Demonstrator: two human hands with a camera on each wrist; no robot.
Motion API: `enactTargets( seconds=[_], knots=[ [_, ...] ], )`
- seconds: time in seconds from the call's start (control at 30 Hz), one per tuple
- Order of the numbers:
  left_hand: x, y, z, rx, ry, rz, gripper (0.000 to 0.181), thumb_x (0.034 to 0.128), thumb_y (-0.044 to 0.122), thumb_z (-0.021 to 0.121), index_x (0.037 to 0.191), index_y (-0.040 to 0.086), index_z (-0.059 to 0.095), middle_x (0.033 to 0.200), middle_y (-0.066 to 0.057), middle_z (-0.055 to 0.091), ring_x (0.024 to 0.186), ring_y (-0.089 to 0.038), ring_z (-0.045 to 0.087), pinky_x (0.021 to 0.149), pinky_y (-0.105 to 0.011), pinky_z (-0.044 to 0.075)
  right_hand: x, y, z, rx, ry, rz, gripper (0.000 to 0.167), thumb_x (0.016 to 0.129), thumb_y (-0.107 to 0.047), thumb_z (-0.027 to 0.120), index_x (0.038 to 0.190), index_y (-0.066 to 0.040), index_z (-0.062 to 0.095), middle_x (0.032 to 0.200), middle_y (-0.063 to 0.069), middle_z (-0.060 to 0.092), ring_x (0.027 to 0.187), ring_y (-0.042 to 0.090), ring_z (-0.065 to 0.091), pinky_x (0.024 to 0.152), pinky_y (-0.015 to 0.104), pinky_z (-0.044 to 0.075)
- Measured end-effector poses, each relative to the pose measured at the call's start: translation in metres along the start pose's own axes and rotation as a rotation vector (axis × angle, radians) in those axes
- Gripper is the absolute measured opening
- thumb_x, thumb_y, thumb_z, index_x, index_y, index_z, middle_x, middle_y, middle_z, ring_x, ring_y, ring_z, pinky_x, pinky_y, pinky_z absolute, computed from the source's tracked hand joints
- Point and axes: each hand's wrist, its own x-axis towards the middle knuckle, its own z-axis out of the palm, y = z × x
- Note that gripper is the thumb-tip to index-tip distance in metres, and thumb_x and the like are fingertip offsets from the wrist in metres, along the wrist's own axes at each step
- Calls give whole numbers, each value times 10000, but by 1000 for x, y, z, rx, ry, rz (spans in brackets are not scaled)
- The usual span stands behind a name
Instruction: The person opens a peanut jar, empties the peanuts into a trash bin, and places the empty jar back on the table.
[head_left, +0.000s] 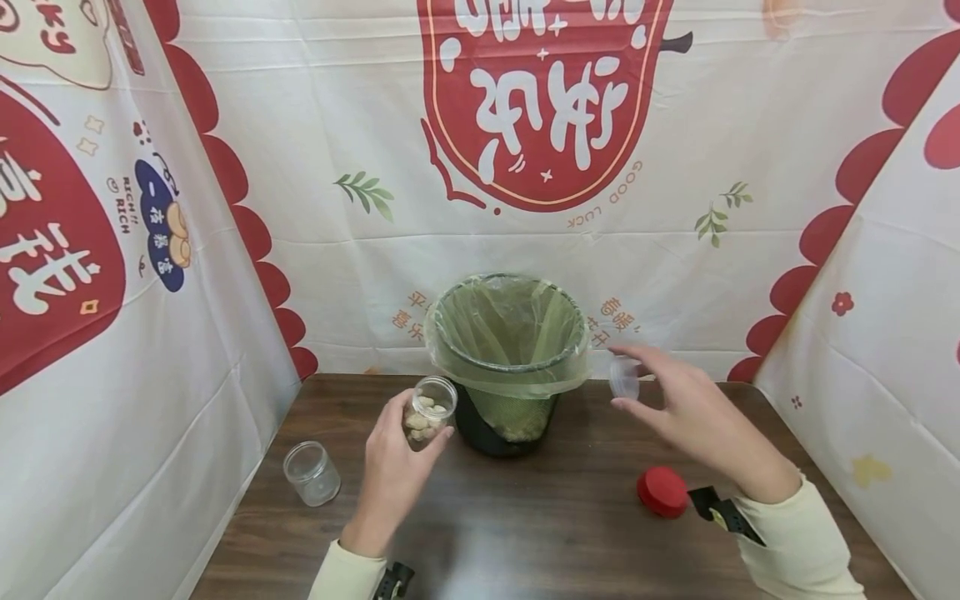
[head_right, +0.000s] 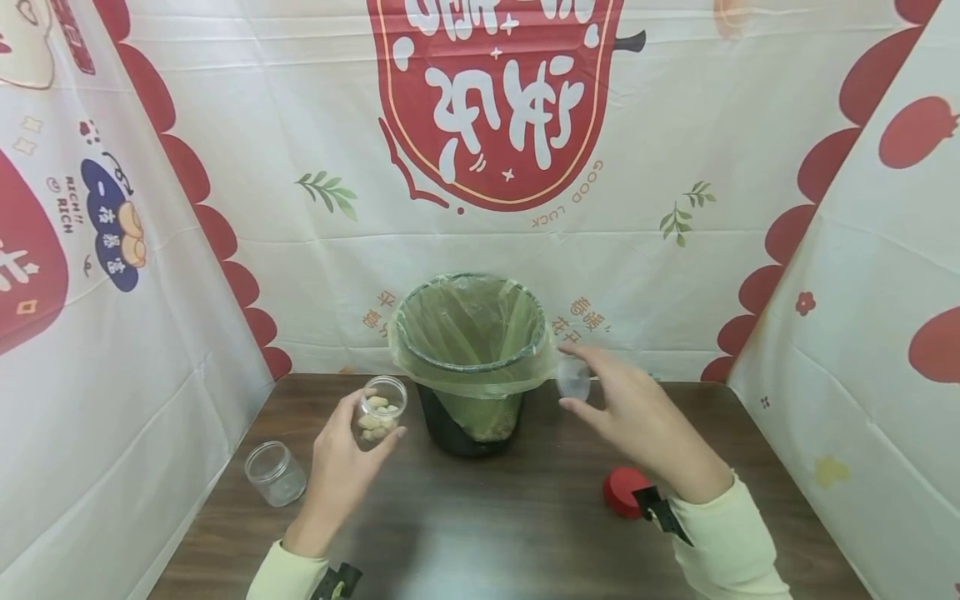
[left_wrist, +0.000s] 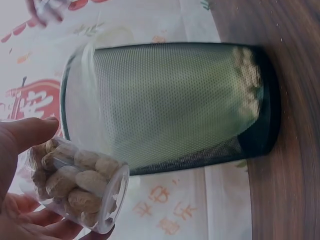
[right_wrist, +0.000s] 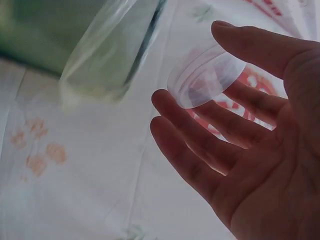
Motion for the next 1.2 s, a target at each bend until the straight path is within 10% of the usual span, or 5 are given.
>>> enactTargets(
  seconds=[0.3, 0.7, 1.2],
  knots=[
    [4, -16, -14, -16, -8, -142, 657, 877, 184, 905, 1436, 63, 581, 1238, -175, 716, 1128, -328, 706, 965, -541, 568, 1, 59, -2, -72, -170, 135, 628, 894, -195, 892, 1431, -14, 623, 1323, 242, 707, 984, 347, 740, 834, 545, 627],
    [1, -25, -17, -22, -39, -220, 653, 899, 195, 879, 1459, 66, 570, 1278, -178, 709, 1160, -328, 702, 987, -536, 555, -11, 149, 60, -91, -343, 175, 565, 858, -214, 904, 1266, 97, 666, 1081, 187, 724, 955, 324, 684, 839, 573, 615],
    [-1, -30, -11, -35, -60, -231, 626, 910, 219, 871, 1445, 80, 578, 1304, -155, 704, 1201, -316, 691, 1021, -532, 550, -35, 198, 117, -44, -498, 364, 649, 919, -253, 832, 1316, 186, 566, 1102, 272, 681, 979, 384, 674, 854, 599, 613]
  ],
)
